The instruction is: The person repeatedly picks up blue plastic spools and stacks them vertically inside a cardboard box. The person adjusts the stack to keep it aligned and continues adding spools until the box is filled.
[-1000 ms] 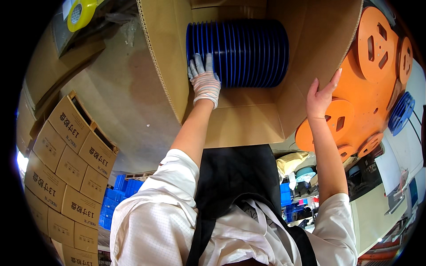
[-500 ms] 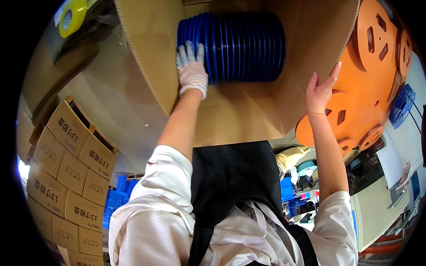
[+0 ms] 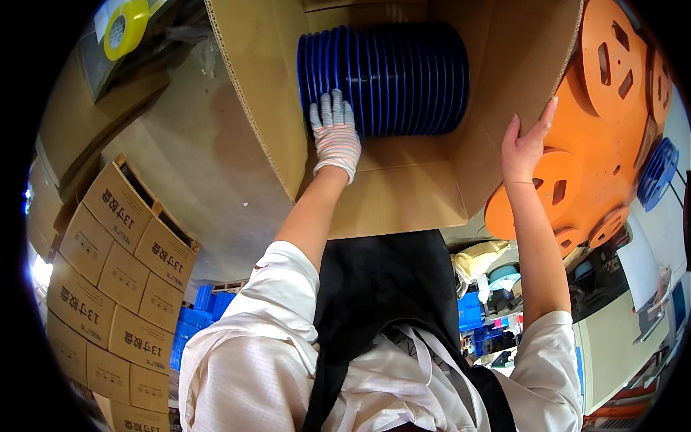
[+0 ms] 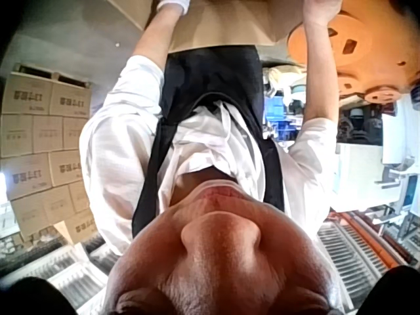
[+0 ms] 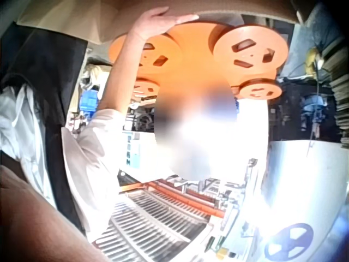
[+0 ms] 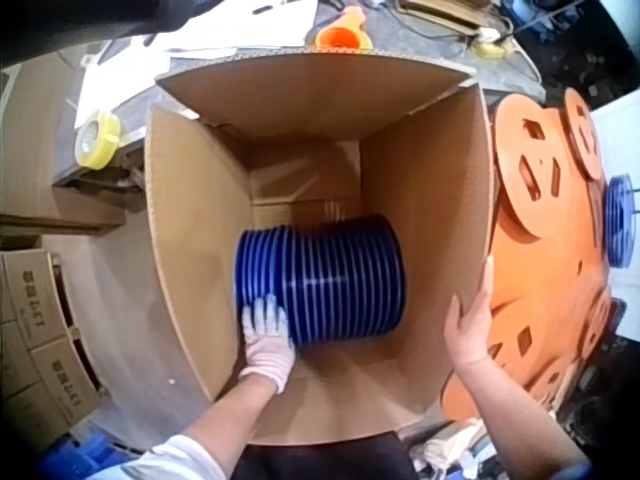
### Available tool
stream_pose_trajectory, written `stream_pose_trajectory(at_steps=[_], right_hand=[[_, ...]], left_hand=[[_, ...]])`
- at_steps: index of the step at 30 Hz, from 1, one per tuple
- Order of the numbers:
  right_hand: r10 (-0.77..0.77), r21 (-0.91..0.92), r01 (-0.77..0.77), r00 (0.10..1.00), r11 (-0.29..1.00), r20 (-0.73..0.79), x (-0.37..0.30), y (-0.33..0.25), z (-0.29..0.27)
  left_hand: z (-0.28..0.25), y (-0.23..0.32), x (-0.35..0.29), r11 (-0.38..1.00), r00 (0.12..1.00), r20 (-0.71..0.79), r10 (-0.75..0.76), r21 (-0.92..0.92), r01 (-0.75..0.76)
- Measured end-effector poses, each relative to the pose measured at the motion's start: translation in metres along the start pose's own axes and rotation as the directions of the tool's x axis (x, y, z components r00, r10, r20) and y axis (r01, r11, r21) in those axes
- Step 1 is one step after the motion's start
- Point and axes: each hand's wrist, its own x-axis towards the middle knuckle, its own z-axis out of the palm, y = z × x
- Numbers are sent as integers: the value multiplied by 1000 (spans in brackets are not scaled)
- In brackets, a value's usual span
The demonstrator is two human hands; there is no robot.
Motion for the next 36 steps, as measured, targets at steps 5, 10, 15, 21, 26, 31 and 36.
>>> stream_pose_trajectory(at_steps=[5, 10, 15, 21, 26, 31, 36], right_hand=[[13, -8, -13, 1000, 1000, 3, -1, 0, -1], [28, 11, -28, 1000, 1000, 7, -1, 1, -1], [-11, -39, 11, 1000, 999, -1, -1, -1, -1], [13, 5, -13, 1000, 1000, 0, -1, -3, 0], [-4, -34, 3, 1000, 999, -11, -2, -1, 1], [47, 18, -47, 999, 999, 18, -3, -2, -2], [-2, -15, 2, 1000, 1000, -11, -4, -2, 1]], left_hand=[[-17, 15, -6, 985, 965, 233, 116, 97, -142], [-29, 6, -8, 973, 927, 325, 185, 70, -218], [-13, 21, -26, 932, 879, 423, 221, 174, -319], [-17, 39, -34, 956, 829, 499, 252, 5, -294], [-26, 35, -34, 955, 819, 515, 255, -1, -296], [-4, 2, -48, 939, 993, 58, 104, -336, -79], [-1, -10, -26, 894, 955, -228, -193, -441, 75]])
